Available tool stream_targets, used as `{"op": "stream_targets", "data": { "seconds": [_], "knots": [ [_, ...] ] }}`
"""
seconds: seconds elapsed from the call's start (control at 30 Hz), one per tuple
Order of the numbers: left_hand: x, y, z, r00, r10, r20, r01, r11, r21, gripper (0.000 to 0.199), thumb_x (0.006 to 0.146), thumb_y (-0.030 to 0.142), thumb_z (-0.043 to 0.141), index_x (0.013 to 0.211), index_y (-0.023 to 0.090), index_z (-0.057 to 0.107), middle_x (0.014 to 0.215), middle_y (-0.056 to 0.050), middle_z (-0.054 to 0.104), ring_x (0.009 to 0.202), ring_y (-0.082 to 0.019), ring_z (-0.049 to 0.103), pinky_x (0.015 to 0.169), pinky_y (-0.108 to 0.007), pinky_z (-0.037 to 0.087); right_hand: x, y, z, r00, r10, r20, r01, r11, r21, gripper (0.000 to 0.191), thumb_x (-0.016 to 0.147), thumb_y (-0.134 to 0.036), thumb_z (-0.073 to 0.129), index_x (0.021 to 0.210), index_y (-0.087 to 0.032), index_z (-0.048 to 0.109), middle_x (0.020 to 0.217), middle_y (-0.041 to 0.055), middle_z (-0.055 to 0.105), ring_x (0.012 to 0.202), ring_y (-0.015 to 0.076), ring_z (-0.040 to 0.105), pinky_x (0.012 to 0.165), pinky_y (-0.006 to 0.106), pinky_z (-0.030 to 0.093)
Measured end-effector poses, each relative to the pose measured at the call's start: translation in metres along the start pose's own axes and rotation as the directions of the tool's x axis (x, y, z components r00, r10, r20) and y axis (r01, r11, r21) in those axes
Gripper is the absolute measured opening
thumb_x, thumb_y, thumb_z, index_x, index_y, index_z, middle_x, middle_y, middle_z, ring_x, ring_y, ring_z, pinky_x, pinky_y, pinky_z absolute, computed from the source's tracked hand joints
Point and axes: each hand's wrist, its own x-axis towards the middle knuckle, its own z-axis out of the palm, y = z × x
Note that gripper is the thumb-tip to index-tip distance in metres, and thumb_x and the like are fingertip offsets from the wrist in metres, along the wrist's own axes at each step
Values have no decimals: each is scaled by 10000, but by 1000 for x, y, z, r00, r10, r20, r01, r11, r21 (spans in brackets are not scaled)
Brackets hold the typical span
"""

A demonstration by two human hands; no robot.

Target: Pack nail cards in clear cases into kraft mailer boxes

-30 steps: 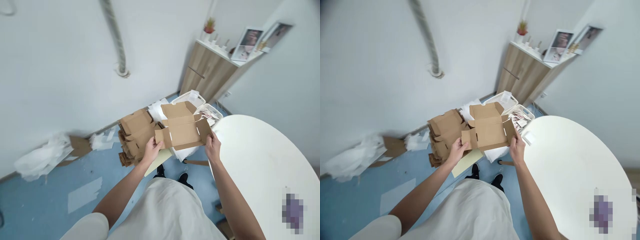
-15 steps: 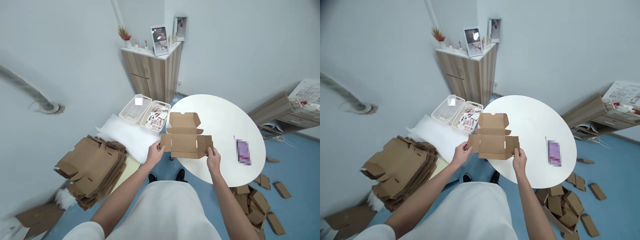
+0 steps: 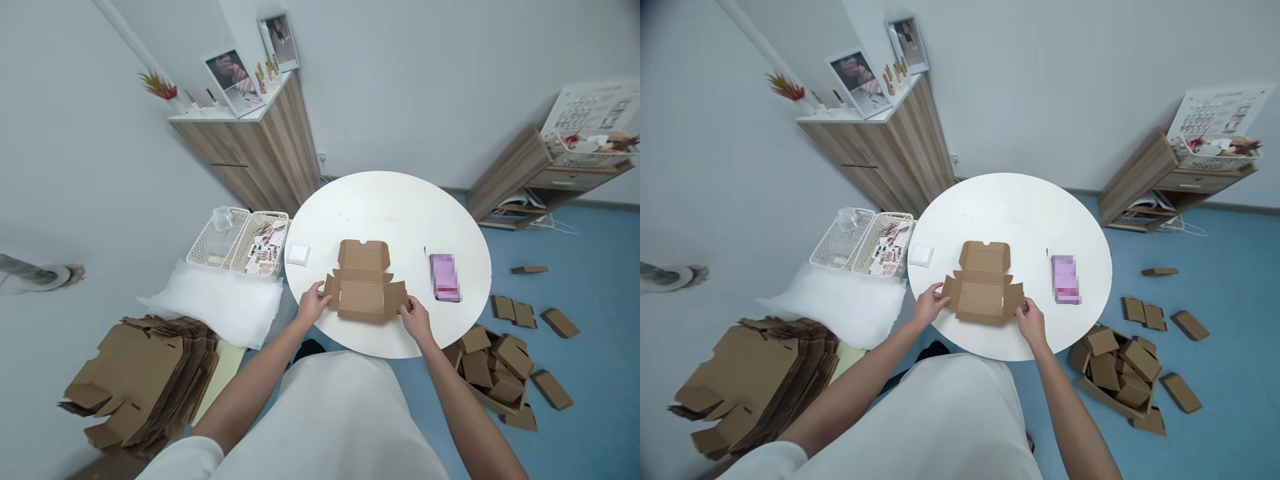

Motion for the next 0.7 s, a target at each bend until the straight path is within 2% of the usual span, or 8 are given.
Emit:
{"op": "stream_targets", "data": {
  "seconds": [0.1,0.23,0.3,0.4,0.47,0.57,0.63,0.7],
  "knots": [
    [4,2,8,999,-46,12,45,998,44,561,720,302,594,1233,167,412,861,-57,669,865,-195,610,784,-303,434,4,13,2,998,42,44,-42,999,-2,391,675,-321,427,1033,-193,516,626,-24,527,597,160,505,560,261,374],
    [6,1,15,998,-57,21,55,995,88,649,750,363,552,1303,144,290,1063,-114,613,1024,-219,549,842,-327,413,8,25,7,992,66,103,-68,998,9,481,689,-367,467,1137,-191,457,708,-9,566,681,166,546,642,288,414],
    [4,0,17,1000,-7,-6,8,989,148,706,755,399,534,1330,135,222,1212,-147,513,1128,-235,472,889,-352,384,10,27,9,994,47,96,-48,999,9,534,679,-409,502,1162,-189,440,826,23,586,768,177,552,709,309,423],
    [-2,1,20,991,130,-43,-110,941,321,773,722,459,550,1339,147,205,1371,-161,309,1270,-279,267,979,-433,274,17,27,8,1000,-3,14,4,998,-56,604,655,-468,539,1179,-187,435,1062,86,539,954,220,509,819,357,400],
    [-7,2,23,969,246,26,-234,877,419,795,676,500,583,1322,172,255,1396,-146,262,1301,-296,171,1011,-476,189,26,24,6,999,-31,-19,29,994,-109,601,662,-481,533,1178,-186,444,1153,107,491,1053,246,456,887,387,362],
    [-13,5,30,898,371,237,-440,764,471,748,616,501,641,1252,211,376,1371,-117,320,1298,-300,171,1028,-502,109,47,13,2,998,-52,48,58,989,-139,562,695,-463,509,1184,-194,451,1181,106,485,1102,245,432,922,387,339],
    [-14,6,37,857,391,336,-513,711,480,692,608,460,664,1210,220,423,1350,-107,356,1289,-300,194,1028,-513,84,65,4,1,992,-49,118,66,988,-137,564,701,-451,513,1203,-205,439,1190,98,490,1111,236,436,914,373,349],
    [-12,7,44,840,384,384,-538,687,489,633,635,398,660,1198,220,432,1331,-102,381,1280,-295,217,1025,-519,82,84,-7,3,984,-26,176,47,992,-114,577,703,-450,521,1221,-215,424,1194,92,500,1095,226,460,891,358,371]
  ]
}}
